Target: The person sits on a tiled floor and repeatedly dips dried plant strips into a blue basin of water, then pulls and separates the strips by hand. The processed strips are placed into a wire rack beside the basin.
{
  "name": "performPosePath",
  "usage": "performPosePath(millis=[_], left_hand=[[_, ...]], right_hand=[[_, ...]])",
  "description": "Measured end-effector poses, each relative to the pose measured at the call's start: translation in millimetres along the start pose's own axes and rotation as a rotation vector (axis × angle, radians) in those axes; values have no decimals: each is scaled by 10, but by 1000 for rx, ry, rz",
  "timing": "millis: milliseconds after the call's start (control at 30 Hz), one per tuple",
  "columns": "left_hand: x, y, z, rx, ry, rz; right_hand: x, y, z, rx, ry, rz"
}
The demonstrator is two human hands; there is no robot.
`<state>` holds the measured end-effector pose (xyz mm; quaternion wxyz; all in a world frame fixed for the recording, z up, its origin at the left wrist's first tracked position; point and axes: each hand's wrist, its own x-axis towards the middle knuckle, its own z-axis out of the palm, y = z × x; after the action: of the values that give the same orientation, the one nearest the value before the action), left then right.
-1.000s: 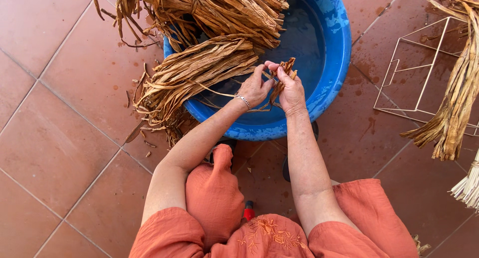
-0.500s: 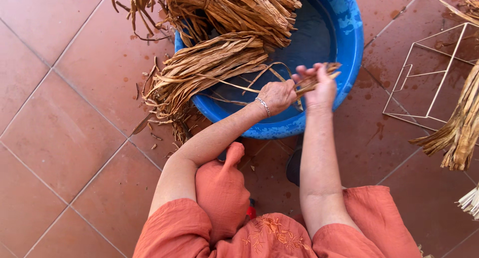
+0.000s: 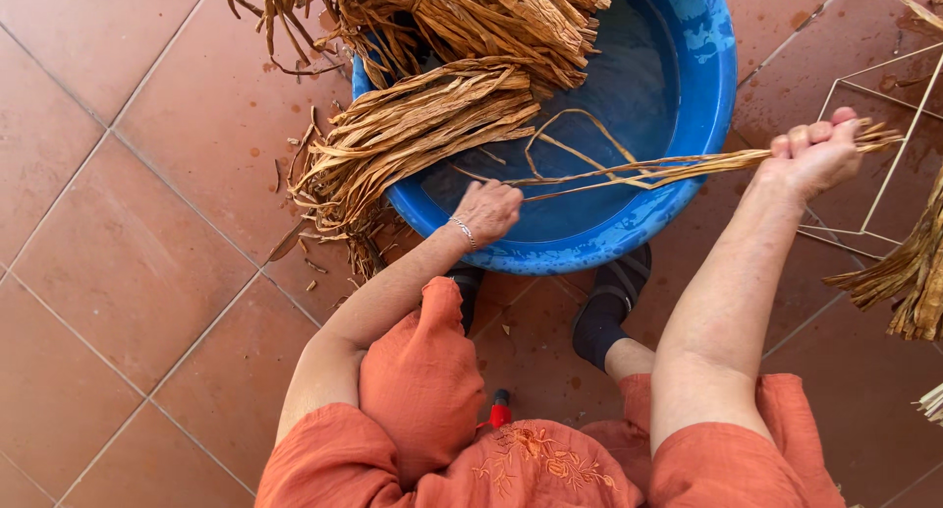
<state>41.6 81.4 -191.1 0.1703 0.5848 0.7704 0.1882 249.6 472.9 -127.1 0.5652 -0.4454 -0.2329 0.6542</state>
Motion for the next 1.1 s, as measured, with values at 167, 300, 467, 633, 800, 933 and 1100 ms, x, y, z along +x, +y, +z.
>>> performPosePath(millis=[167, 300, 467, 633, 800, 933, 1100], left_hand=[[-19, -114, -100, 302, -309, -189], [213, -231, -216, 297, -296, -273], [521, -491, -353, 525, 147, -232], [561, -541, -434, 531, 158, -207], [511, -270, -324, 99, 118, -306], [417, 5, -123, -454, -3, -466], [424, 136, -59, -634, -66, -390]], right_hand=[[-586, 444, 358, -435, -100, -336], [-1266, 1021, 452, -791, -411, 61], [-1870, 1538, 360, -1195, -899, -194], [-2062, 1574, 316, -1449, -930, 126], [-2012, 1393, 481, -639, -541, 640], [-1936, 1238, 518, -195, -496, 659], [-1951, 1198, 443, -297, -486, 429]])
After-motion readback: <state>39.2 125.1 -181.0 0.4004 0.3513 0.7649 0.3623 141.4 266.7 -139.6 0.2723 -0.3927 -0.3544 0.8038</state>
